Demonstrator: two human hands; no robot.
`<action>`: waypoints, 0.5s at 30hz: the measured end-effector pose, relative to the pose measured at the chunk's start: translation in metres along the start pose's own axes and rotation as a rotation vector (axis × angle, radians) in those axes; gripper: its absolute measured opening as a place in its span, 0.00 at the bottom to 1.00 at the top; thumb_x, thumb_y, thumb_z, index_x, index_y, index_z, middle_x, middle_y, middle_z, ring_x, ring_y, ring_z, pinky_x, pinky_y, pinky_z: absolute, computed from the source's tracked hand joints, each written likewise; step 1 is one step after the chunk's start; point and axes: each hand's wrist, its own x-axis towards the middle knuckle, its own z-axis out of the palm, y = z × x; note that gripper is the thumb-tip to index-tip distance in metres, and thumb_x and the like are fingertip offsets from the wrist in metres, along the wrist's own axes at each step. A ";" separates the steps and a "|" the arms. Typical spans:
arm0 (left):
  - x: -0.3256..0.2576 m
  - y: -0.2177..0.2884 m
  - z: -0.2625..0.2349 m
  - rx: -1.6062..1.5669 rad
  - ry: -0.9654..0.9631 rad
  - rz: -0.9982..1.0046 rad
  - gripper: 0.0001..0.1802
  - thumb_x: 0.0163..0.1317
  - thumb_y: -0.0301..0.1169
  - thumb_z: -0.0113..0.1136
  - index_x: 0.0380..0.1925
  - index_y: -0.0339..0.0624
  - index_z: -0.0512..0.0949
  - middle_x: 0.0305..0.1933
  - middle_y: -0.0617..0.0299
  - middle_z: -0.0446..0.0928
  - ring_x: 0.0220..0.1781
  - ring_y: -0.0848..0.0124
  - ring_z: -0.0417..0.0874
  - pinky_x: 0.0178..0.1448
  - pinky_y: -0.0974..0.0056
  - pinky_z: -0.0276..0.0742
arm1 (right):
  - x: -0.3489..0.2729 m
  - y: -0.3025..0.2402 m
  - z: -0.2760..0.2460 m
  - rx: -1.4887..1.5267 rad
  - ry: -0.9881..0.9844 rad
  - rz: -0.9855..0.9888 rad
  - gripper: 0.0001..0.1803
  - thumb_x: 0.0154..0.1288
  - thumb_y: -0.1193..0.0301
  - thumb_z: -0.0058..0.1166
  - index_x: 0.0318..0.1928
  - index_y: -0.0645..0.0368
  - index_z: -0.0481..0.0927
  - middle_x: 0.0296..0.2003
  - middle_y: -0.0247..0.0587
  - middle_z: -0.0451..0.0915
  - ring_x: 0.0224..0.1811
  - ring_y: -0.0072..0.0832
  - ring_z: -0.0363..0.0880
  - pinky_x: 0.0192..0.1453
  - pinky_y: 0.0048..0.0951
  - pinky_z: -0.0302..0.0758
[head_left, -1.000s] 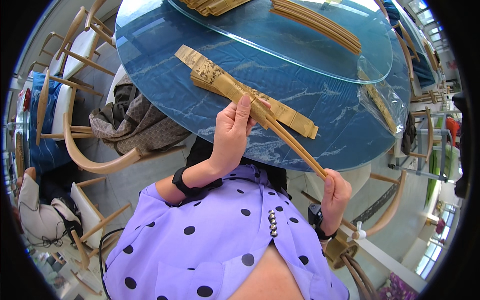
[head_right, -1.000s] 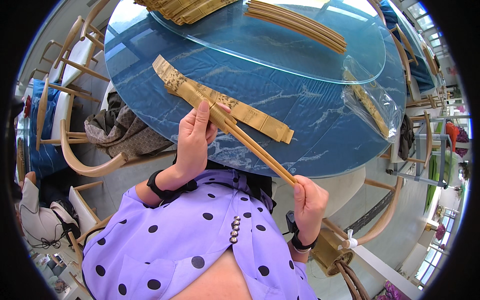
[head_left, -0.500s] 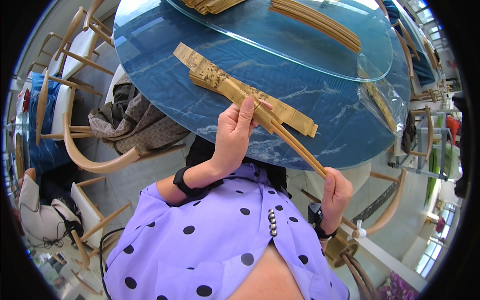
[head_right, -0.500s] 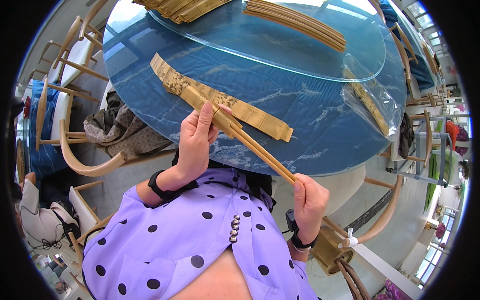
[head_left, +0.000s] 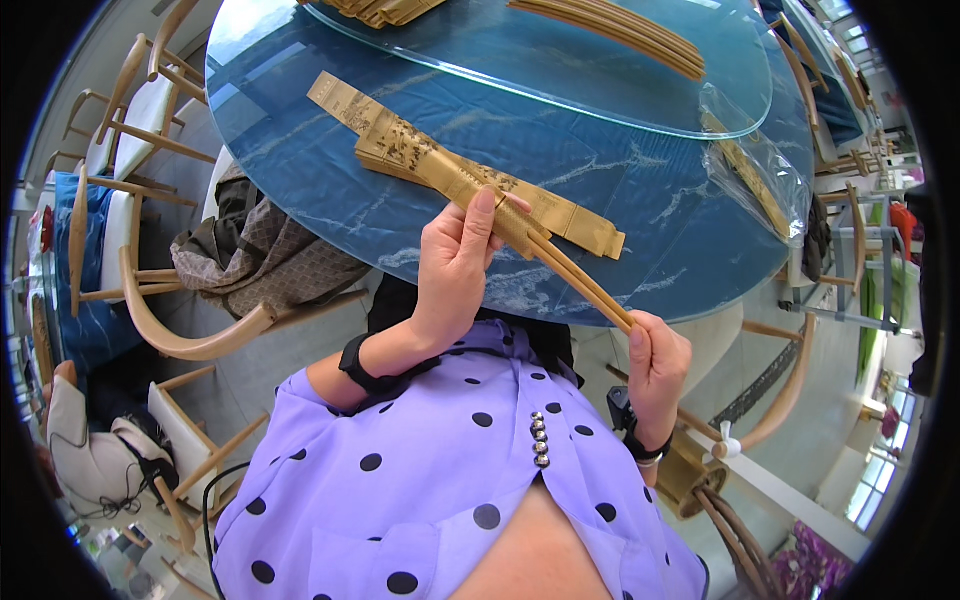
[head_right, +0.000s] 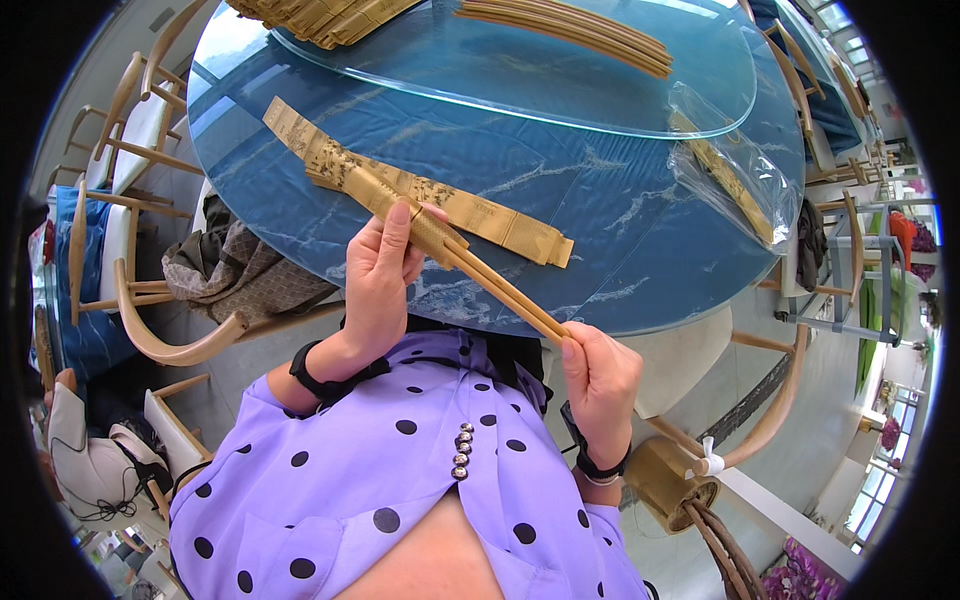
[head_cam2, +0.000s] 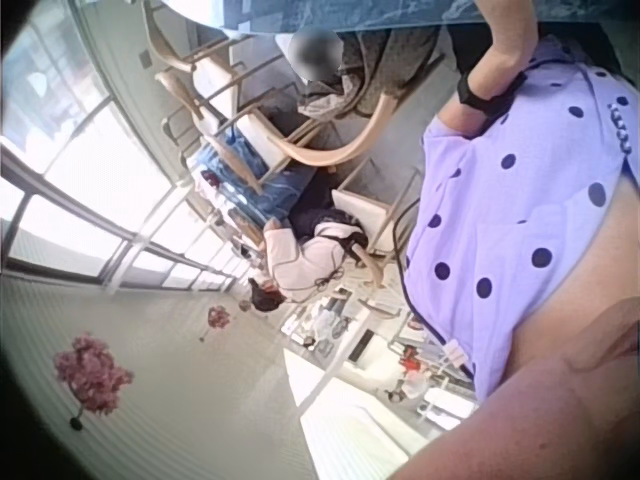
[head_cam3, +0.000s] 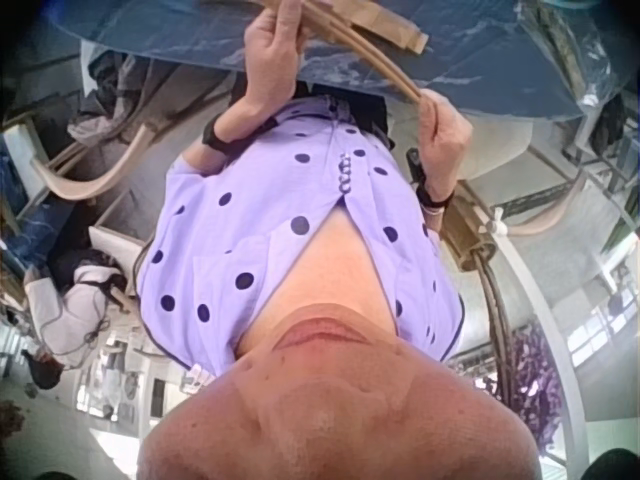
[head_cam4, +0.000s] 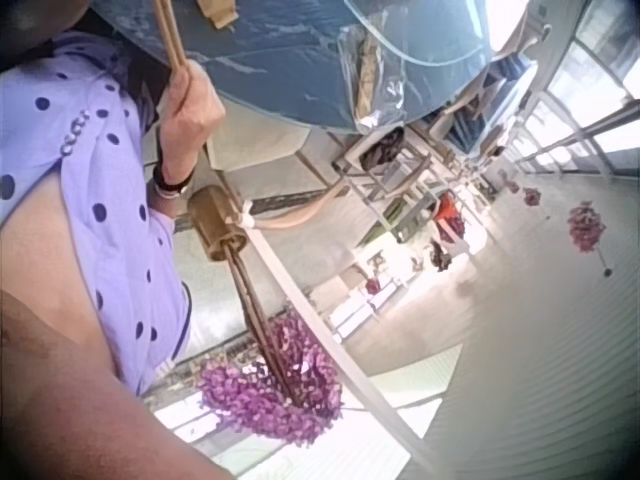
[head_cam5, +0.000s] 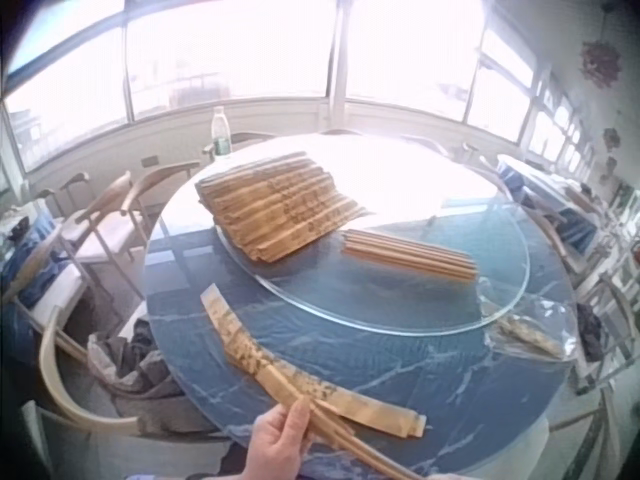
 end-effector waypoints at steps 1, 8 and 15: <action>0.001 0.000 0.001 -0.004 -0.001 -0.001 0.23 0.82 0.44 0.46 0.44 0.37 0.83 0.26 0.73 0.72 0.26 0.87 0.58 0.28 0.77 0.53 | 0.000 0.000 0.000 -0.007 0.003 0.004 0.08 0.74 0.72 0.56 0.39 0.65 0.81 0.24 0.45 0.77 0.21 0.38 0.73 0.27 0.33 0.68; 0.000 0.000 0.006 0.013 -0.050 -0.018 0.23 0.83 0.44 0.45 0.44 0.37 0.83 0.27 0.72 0.73 0.26 0.87 0.58 0.27 0.77 0.52 | 0.000 0.002 0.001 -0.038 0.015 -0.019 0.07 0.73 0.73 0.56 0.39 0.66 0.81 0.25 0.46 0.79 0.22 0.39 0.75 0.27 0.33 0.69; 0.004 0.003 0.001 -0.042 -0.036 0.008 0.25 0.83 0.46 0.41 0.44 0.38 0.82 0.26 0.73 0.71 0.23 0.88 0.55 0.25 0.77 0.50 | 0.002 0.000 0.002 -0.010 0.022 -0.023 0.06 0.72 0.74 0.57 0.39 0.65 0.81 0.26 0.46 0.80 0.22 0.39 0.75 0.28 0.33 0.70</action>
